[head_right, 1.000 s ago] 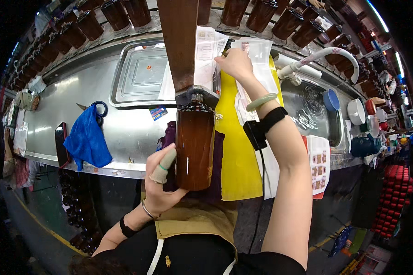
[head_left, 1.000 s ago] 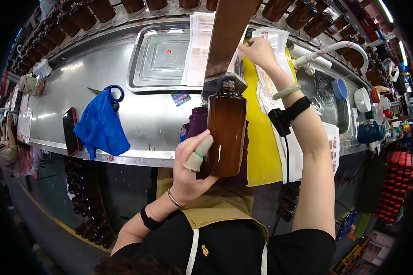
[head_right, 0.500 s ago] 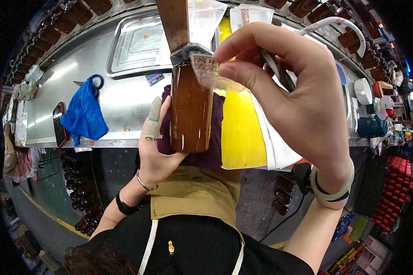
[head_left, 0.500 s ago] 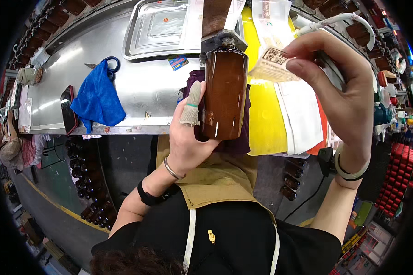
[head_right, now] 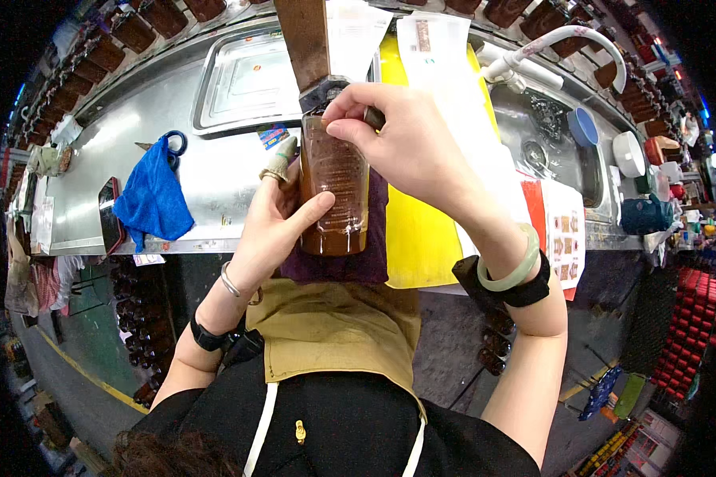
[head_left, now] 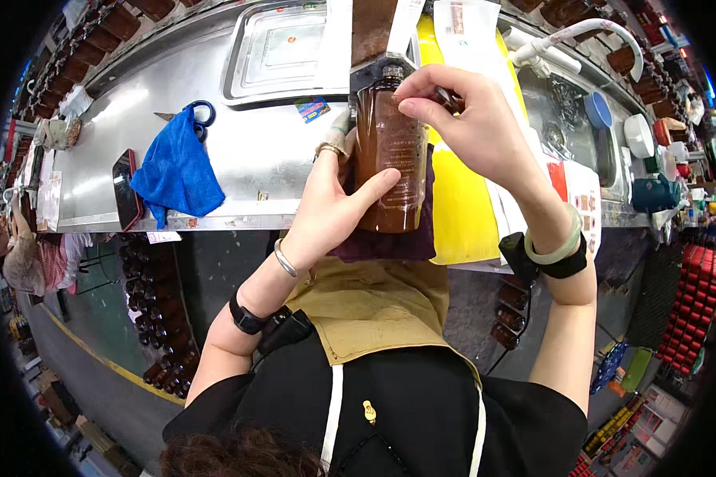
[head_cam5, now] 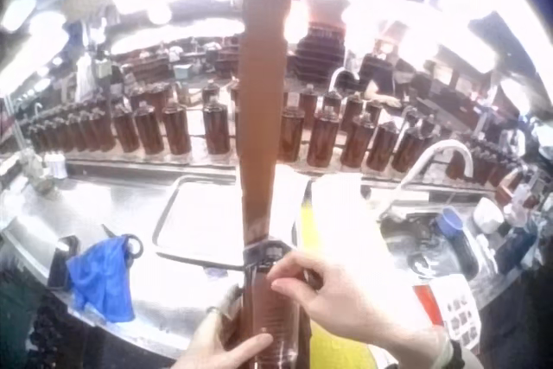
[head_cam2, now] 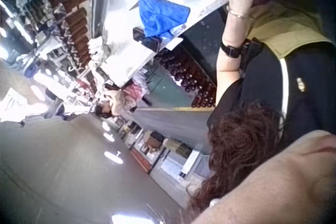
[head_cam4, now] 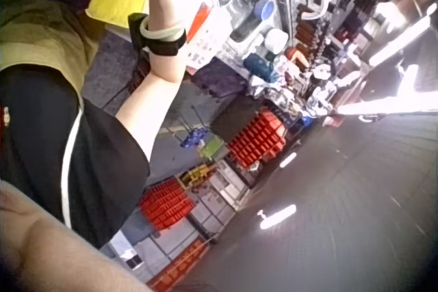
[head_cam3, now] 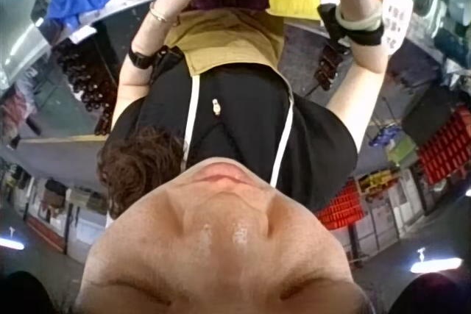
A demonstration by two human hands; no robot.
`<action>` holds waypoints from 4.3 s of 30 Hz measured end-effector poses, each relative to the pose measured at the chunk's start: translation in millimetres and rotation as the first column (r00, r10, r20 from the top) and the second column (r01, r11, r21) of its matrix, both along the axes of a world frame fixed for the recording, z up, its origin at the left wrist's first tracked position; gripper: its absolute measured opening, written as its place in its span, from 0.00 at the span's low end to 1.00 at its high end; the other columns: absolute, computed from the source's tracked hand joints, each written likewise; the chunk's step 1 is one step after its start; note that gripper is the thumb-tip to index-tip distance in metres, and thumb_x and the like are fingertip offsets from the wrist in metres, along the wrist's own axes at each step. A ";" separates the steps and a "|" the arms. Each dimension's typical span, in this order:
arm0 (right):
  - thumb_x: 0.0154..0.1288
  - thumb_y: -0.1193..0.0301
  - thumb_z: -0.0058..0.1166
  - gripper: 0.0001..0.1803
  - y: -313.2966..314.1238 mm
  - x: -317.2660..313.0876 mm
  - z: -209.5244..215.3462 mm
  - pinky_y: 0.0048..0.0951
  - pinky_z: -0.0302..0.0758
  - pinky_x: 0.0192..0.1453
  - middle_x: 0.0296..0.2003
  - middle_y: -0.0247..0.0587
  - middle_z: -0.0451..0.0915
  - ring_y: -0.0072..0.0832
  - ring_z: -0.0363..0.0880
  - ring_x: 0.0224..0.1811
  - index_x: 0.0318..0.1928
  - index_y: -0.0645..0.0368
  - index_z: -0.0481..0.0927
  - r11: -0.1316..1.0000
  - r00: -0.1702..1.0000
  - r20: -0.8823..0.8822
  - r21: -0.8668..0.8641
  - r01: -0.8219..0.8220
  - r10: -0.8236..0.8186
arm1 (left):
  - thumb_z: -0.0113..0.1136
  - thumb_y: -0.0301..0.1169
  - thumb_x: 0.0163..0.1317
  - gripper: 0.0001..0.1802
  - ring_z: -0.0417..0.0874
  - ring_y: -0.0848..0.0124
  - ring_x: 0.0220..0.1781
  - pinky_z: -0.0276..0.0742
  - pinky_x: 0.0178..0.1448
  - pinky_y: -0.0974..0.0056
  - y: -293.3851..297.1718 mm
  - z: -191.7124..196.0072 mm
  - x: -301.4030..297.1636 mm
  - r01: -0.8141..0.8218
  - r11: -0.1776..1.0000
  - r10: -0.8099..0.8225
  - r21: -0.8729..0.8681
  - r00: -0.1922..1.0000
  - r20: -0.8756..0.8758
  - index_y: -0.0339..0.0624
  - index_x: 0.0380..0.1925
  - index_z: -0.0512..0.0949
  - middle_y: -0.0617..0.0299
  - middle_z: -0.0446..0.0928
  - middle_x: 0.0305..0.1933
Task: Applying and smoothing out labels on liquor bottles using a hand scraper tool.
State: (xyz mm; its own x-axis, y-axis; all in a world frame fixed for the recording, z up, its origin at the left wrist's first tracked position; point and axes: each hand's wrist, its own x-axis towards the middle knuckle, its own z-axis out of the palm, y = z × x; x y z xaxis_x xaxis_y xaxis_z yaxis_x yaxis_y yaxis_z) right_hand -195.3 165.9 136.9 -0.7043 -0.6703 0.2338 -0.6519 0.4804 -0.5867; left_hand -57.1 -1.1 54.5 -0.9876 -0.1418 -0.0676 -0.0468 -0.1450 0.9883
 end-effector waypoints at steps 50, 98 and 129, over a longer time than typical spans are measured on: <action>0.58 0.62 0.80 0.36 -14.6 15.9 -66.8 0.16 0.70 0.38 0.34 0.24 0.69 0.13 0.68 0.35 0.63 0.64 0.79 0.804 0.714 0.695 -0.376 0.460 -0.084 | 0.73 0.25 0.66 0.52 0.63 0.59 0.82 0.62 0.84 0.54 -0.5 0.8 -1.3 0.014 0.980 -0.024 0.200 0.998 0.052 0.30 0.80 0.46 0.41 0.56 0.82; 0.64 0.66 0.77 0.32 -13.4 18.0 -69.2 0.15 0.68 0.45 0.35 0.21 0.69 0.12 0.69 0.38 0.64 0.63 0.80 0.805 0.723 0.686 -0.380 0.456 -0.086 | 0.72 0.19 0.64 0.56 0.56 0.58 0.85 0.56 0.86 0.53 0.4 1.2 11.7 0.089 0.981 -0.092 0.175 0.996 0.010 0.32 0.82 0.42 0.44 0.52 0.85; 0.63 0.58 0.78 0.36 -11.5 15.1 -66.5 0.15 0.66 0.38 0.33 0.21 0.69 0.11 0.69 0.34 0.65 0.65 0.79 0.805 0.710 0.704 -0.409 0.431 -0.022 | 0.88 0.29 0.47 0.80 0.51 0.57 0.87 0.53 0.87 0.53 9.9 -7.3 34.1 0.113 0.990 -0.120 -0.084 0.990 -0.076 0.37 0.83 0.30 0.45 0.43 0.87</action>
State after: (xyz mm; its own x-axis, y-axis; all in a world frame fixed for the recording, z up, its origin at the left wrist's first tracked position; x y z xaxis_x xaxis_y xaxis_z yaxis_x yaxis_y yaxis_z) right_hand -180.3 154.4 70.5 -0.9190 -0.3849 -0.0858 0.0709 0.0528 -0.9961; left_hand -22.9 8.8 47.2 -0.9994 -0.0271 0.0198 0.0215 -0.0639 0.9977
